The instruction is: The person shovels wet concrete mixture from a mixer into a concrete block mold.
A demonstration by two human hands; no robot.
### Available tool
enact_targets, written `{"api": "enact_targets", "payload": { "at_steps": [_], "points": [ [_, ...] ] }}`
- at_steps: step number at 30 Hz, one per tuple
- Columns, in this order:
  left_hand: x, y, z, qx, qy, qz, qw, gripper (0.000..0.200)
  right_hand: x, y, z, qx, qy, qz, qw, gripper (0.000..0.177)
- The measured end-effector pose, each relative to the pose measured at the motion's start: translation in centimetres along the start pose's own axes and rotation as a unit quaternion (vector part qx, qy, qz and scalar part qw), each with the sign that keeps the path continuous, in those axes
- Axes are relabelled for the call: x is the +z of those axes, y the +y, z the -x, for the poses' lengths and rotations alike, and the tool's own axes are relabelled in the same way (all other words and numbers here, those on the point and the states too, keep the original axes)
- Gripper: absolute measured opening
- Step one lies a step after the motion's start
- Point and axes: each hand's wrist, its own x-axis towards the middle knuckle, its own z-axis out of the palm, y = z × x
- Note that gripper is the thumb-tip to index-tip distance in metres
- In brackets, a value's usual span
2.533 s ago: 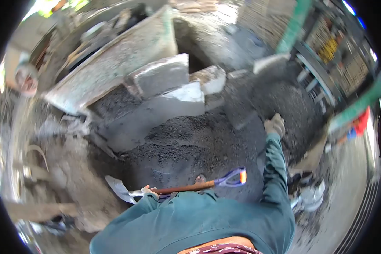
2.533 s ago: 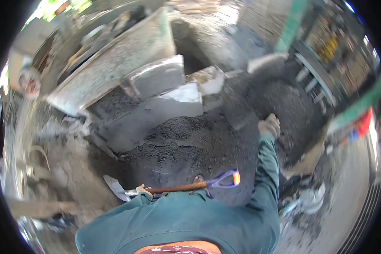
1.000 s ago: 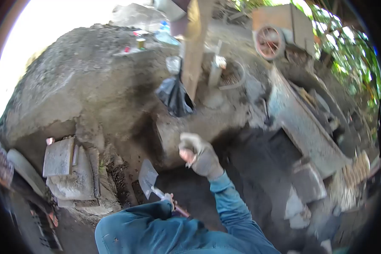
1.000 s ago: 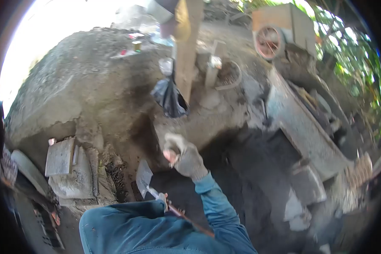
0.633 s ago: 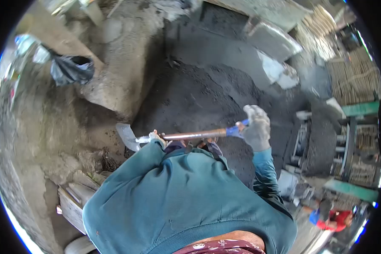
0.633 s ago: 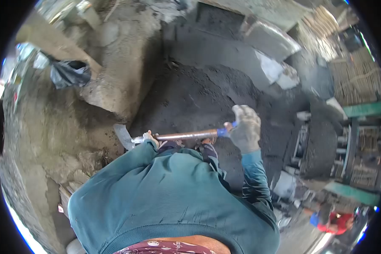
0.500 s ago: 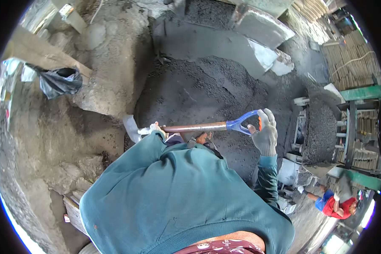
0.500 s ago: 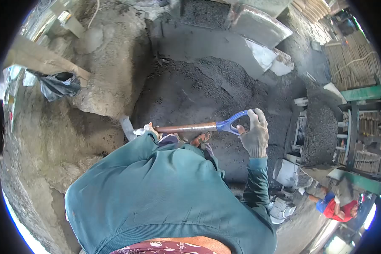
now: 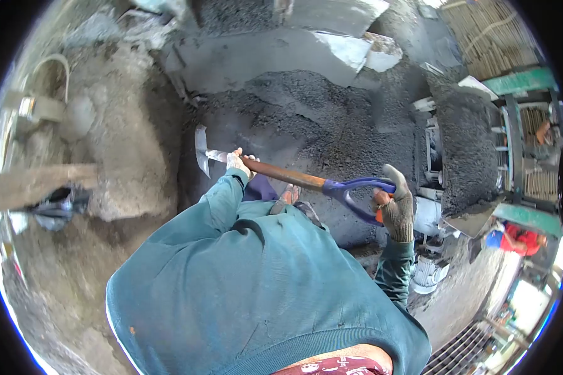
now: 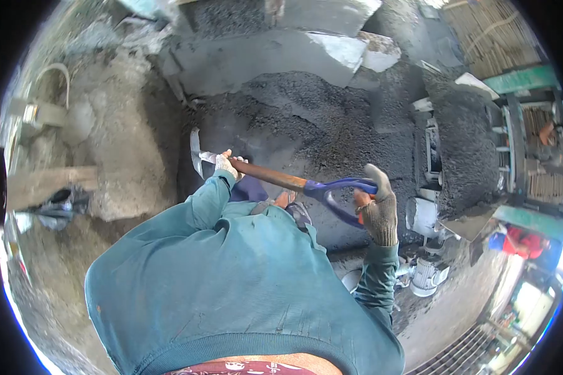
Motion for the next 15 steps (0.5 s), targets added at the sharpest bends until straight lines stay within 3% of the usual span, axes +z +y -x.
{"api": "enact_targets", "payload": {
  "at_steps": [1,2,4,6,8,10,11,14,15],
  "points": [
    [1.3,-0.6,-0.7,0.013,-0.028,-0.034,0.999,0.017,0.6,-1.5,-0.1,0.026,-0.006,-0.010,1.000,0.051],
    [3.1,-0.8,-1.6,0.005,0.010,-0.067,0.998,0.016,1.3,-2.5,-0.2,0.054,-0.008,-0.024,0.998,0.052],
    [6.2,-0.3,-3.1,0.000,-0.010,-0.166,0.986,0.014,3.2,-3.8,-1.0,0.046,0.022,0.020,0.998,0.049],
    [8.5,-0.6,-4.4,-0.007,-0.014,-0.224,0.975,0.013,4.4,-3.8,-0.6,0.045,0.101,-0.014,0.994,0.048],
    [10.6,-0.2,-5.3,0.012,-0.035,-0.306,0.951,0.014,5.5,-4.1,-0.3,0.089,0.158,-0.036,0.983,0.051],
    [12.7,0.2,-4.5,-0.018,0.000,-0.353,0.935,0.014,6.3,-5.5,0.4,0.143,0.181,-0.050,0.972,0.051],
    [13.3,1.0,-5.2,-0.033,-0.003,-0.378,0.925,0.015,6.9,-3.8,0.7,0.096,0.207,0.007,0.974,0.054],
    [15.1,2.5,-8.7,-0.078,0.018,-0.454,0.887,0.014,9.3,-4.2,2.0,0.101,0.244,0.075,0.962,0.060],
    [16.1,2.6,-8.3,-0.087,0.028,-0.469,0.879,0.014,9.9,-5.2,2.3,0.180,0.223,0.040,0.957,0.062]
  ]
}}
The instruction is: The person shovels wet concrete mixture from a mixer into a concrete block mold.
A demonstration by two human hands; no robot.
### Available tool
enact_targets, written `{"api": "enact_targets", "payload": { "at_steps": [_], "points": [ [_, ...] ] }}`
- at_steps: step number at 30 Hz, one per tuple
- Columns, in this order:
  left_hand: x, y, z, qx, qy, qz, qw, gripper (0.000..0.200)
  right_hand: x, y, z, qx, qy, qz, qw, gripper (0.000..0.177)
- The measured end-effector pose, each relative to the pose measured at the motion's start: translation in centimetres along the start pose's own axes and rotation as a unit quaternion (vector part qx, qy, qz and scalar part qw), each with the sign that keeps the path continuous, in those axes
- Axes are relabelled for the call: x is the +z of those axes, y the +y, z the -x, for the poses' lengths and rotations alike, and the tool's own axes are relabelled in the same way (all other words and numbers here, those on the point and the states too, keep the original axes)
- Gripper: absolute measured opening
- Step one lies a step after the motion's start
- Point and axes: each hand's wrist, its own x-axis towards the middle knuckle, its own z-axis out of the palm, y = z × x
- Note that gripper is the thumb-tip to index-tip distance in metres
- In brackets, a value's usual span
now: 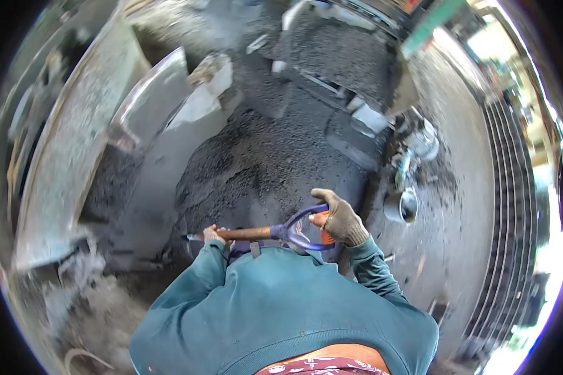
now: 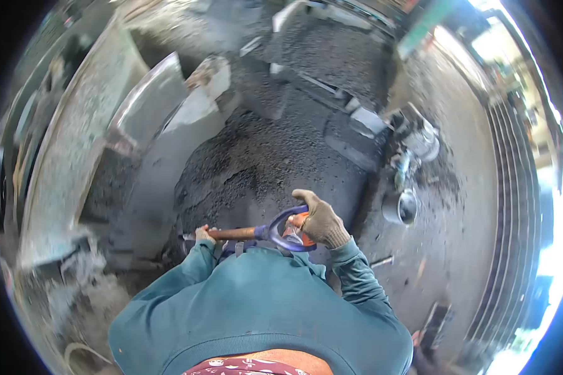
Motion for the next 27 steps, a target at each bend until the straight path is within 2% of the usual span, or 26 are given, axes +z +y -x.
{"api": "enact_targets", "payload": {
  "at_steps": [1,2,3,5,6,7,9,11,13,15,16,17,18,19,20,21,23,27],
  "points": [
    [0.1,0.7,0.2,-0.013,0.005,-0.015,1.000,0.013,1.3,1.0,0.8,-0.024,0.031,0.011,0.999,0.063],
    [-0.4,1.7,-3.5,-0.036,-0.002,-0.008,0.999,0.012,1.7,1.3,1.4,0.014,0.040,-0.004,0.999,0.062],
    [0.4,1.6,-5.3,-0.024,0.001,-0.049,0.999,0.012,2.0,1.8,2.3,0.053,0.045,-0.022,0.997,0.060],
    [-0.6,2.0,-7.9,0.001,0.016,-0.126,0.992,0.012,3.2,4.2,4.1,0.069,0.109,-0.024,0.991,0.055],
    [-0.6,2.1,-10.9,-0.049,-0.004,-0.116,0.992,0.013,3.1,5.5,4.9,0.138,0.120,-0.056,0.982,0.051],
    [-0.1,1.6,-12.2,-0.117,-0.017,-0.128,0.985,0.012,3.1,7.1,5.6,0.227,0.124,-0.147,0.955,0.051],
    [2.7,-1.4,-7.8,-0.059,0.035,-0.137,0.988,0.012,3.9,11.7,7.1,0.309,0.194,-0.140,0.921,0.051],
    [4.7,-4.6,-1.3,0.017,-0.009,-0.124,0.992,0.016,5.1,16.2,9.2,0.345,0.256,-0.060,0.901,0.052],
    [5.4,-6.4,-0.2,0.018,-0.031,-0.140,0.990,0.014,7.0,20.7,11.2,0.403,0.278,0.006,0.872,0.044],
    [7.6,-7.8,6.0,0.016,-0.047,-0.152,0.987,0.015,9.9,25.7,13.2,0.450,0.281,0.032,0.847,0.039],
    [8.5,-7.8,6.9,-0.029,-0.050,-0.148,0.987,0.026,11.2,28.4,14.0,0.492,0.260,-0.072,0.828,0.034],
    [9.3,-7.5,9.5,-0.030,-0.117,-0.160,0.980,0.031,12.9,31.2,15.0,0.528,0.235,-0.175,0.797,0.029],
    [10.1,-7.3,13.3,-0.031,-0.183,-0.171,0.968,0.035,15.2,34.2,16.0,0.499,0.241,-0.194,0.809,0.018],
    [10.9,-7.4,15.3,-0.033,-0.249,-0.181,0.951,0.040,17.6,36.4,16.8,0.469,0.248,-0.212,0.821,0.015],
    [12.1,-6.4,13.9,-0.002,-0.270,-0.156,0.950,0.047,19.7,37.4,17.2,0.475,0.269,-0.234,0.805,0.015],
    [13.7,-5.3,12.5,0.020,-0.308,-0.138,0.941,0.044,20.7,38.0,17.3,0.481,0.288,-0.255,0.788,0.015],
    [16.2,-5.2,9.5,0.059,-0.273,-0.242,0.929,0.041,19.7,34.4,16.5,0.514,0.295,-0.332,0.734,0.015],
    [18.3,-8.0,6.6,0.086,-0.195,-0.280,0.936,0.041,17.5,34.3,15.7,0.576,0.303,-0.396,0.648,0.016]
  ]
}}
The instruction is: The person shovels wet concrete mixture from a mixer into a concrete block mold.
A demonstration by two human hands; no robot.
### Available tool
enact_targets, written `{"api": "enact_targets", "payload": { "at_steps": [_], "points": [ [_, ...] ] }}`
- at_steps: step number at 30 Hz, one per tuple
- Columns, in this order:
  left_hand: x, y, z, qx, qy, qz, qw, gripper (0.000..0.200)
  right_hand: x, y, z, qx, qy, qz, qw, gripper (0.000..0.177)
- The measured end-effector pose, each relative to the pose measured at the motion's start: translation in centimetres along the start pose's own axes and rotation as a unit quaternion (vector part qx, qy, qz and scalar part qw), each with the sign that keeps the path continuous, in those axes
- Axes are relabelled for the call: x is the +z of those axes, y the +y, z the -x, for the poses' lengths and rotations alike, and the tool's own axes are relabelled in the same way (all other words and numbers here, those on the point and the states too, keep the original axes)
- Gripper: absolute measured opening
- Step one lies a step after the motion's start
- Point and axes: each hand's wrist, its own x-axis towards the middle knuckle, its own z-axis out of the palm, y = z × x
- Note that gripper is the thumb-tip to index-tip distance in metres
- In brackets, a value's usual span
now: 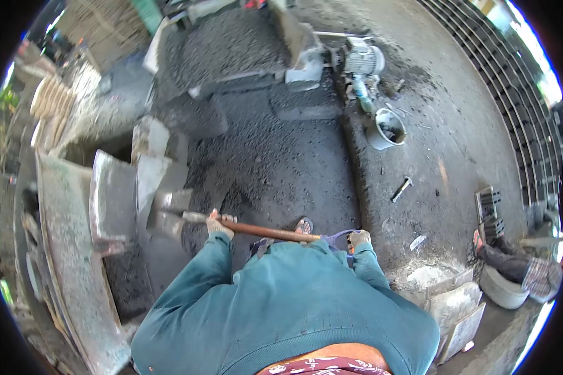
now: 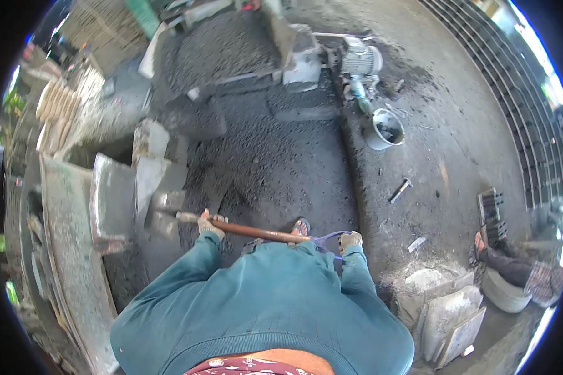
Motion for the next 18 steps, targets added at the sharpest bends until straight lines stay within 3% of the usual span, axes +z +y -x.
{"api": "enact_targets", "payload": {
  "at_steps": [5,8,12,13,15,18],
  "points": [
    [-0.7,-3.9,-1.1,-0.055,0.045,-0.018,0.997,0.038,-2.6,1.8,-3.8,0.039,0.016,0.062,0.997,0.018],
    [-0.3,-5.1,-1.6,-0.064,0.071,-0.035,0.995,0.036,-2.8,7.8,-10.5,0.035,-0.003,0.078,0.996,0.020],
    [3.6,-5.1,-2.2,-0.099,0.056,-0.049,0.992,0.036,-3.8,6.2,-7.8,0.048,0.011,0.038,0.998,0.018],
    [4.4,-5.0,-2.9,-0.110,0.053,-0.054,0.991,0.037,-4.0,4.0,-4.5,0.091,0.029,0.031,0.995,0.020],
    [5.8,-4.7,-4.7,-0.113,0.044,-0.085,0.989,0.038,-2.4,8.6,-8.6,-0.017,-0.056,0.306,0.950,0.025],
    [8.5,-4.1,-6.7,-0.123,0.066,-0.115,0.984,0.038,-2.2,8.0,-7.7,-0.162,-0.115,0.504,0.840,0.030]
  ]
}}
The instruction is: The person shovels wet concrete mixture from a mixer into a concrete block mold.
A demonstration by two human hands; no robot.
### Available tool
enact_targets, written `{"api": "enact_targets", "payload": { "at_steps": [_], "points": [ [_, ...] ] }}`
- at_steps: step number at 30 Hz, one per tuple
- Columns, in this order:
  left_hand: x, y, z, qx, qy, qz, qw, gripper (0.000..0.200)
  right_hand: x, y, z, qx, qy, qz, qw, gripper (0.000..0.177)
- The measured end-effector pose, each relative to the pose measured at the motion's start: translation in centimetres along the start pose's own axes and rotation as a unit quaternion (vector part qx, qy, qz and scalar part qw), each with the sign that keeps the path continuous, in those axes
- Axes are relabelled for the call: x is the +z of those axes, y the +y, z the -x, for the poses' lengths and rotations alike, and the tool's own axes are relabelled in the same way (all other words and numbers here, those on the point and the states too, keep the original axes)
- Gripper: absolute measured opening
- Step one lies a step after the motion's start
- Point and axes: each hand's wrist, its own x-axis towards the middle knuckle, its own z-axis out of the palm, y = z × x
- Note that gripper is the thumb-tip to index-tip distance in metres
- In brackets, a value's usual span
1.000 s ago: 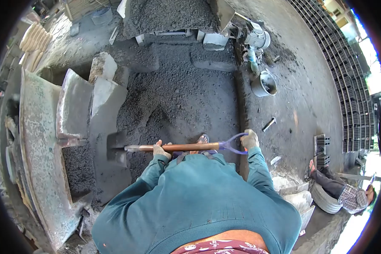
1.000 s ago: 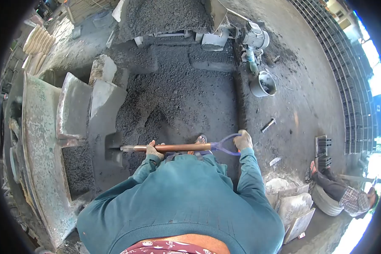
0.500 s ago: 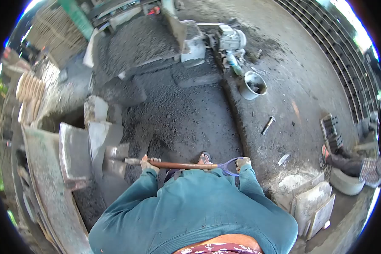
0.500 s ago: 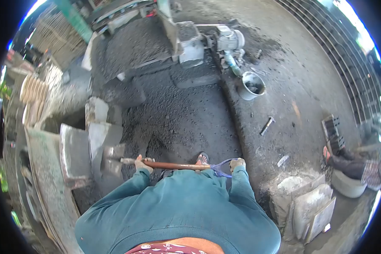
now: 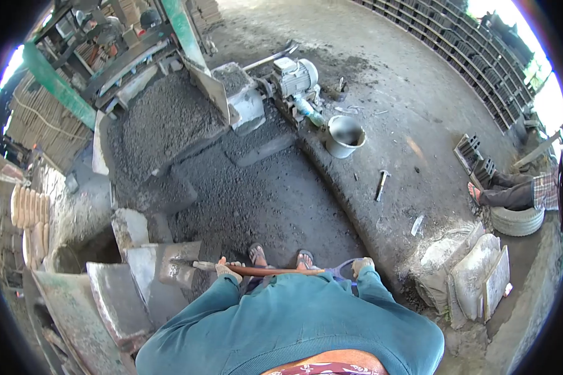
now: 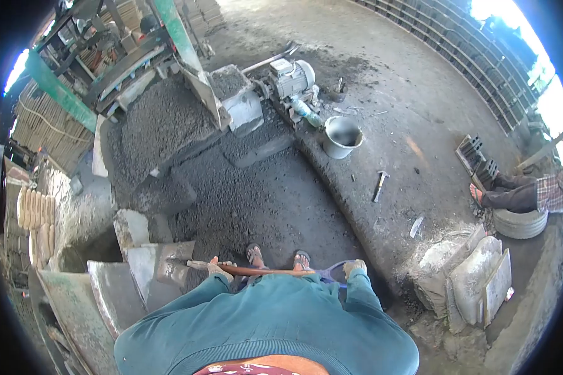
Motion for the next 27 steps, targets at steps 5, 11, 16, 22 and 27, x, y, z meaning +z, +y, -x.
{"api": "enact_targets", "payload": {
  "at_steps": [5,11,16,22,27],
  "points": [
    [3.9,4.3,-2.2,-0.030,-0.014,-0.016,0.999,0.037,-1.8,-4.3,-2.9,0.117,0.000,-0.127,0.985,0.035],
    [4.2,11.3,-6.3,-0.023,-0.031,-0.020,0.999,0.039,-3.8,-11.2,-7.7,0.053,-0.098,0.175,0.978,0.049],
    [0.2,17.3,-11.8,-0.026,-0.043,-0.012,0.999,0.036,-6.4,-20.3,-4.5,-0.014,-0.131,0.266,0.955,0.045],
    [2.1,7.5,-10.8,-0.049,0.001,-0.066,0.997,0.035,-6.3,-21.8,-3.2,0.175,-0.013,-0.258,0.950,0.032],
    [2.8,2.0,-8.1,-0.060,-0.010,-0.092,0.994,0.034,-4.9,-18.5,-2.7,0.176,0.013,-0.242,0.954,0.032]
  ]
}}
